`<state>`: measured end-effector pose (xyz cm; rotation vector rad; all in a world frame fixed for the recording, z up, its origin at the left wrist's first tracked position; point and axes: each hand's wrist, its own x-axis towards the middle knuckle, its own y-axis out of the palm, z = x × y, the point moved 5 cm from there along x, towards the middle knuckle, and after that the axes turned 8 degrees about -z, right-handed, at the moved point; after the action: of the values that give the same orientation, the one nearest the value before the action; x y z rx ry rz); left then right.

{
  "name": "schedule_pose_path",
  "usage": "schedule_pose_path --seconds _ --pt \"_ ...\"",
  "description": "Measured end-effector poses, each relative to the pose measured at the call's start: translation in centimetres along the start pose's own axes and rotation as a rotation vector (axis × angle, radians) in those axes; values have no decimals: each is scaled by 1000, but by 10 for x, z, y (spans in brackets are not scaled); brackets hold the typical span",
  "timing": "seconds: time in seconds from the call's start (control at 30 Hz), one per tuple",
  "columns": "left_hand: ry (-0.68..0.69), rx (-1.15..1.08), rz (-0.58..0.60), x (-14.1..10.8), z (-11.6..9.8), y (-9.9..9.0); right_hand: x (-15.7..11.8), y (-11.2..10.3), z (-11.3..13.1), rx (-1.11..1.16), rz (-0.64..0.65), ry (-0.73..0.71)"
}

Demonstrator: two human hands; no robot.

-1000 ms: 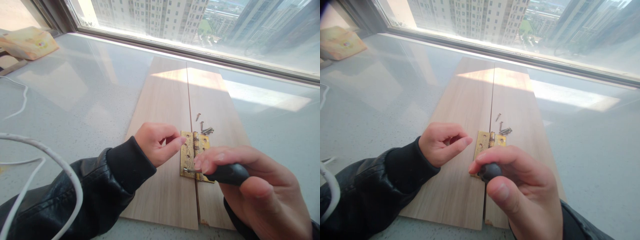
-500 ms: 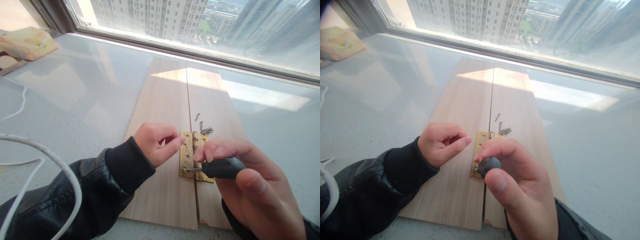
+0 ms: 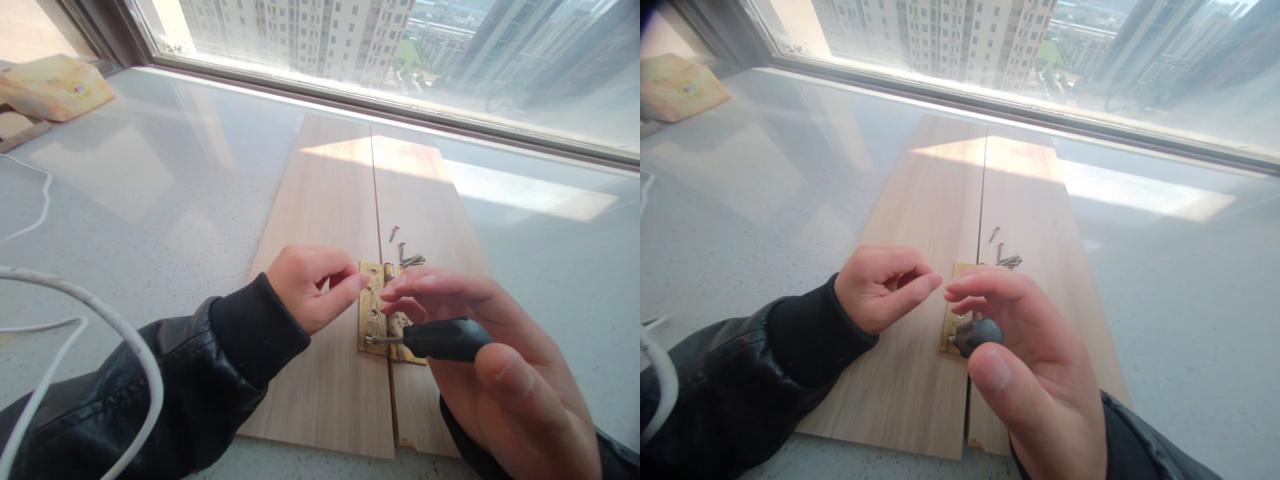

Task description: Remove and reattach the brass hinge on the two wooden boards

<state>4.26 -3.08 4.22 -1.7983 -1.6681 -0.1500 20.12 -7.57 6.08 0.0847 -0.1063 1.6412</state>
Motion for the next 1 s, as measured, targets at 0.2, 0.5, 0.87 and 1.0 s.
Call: schedule_pose_path --seconds 0.2,0.5,0.87,1.0 --pt "5 -3 -13 -1 0 0 0 4 2 10 89 -6" --pt "-11 -4 17 0 0 0 -3 1 -4 3 55 29" --pt "12 -11 -5 0 0 0 -3 4 1 9 83 27" --pt "4 -3 1 0 0 0 -2 0 -1 17 4 26"
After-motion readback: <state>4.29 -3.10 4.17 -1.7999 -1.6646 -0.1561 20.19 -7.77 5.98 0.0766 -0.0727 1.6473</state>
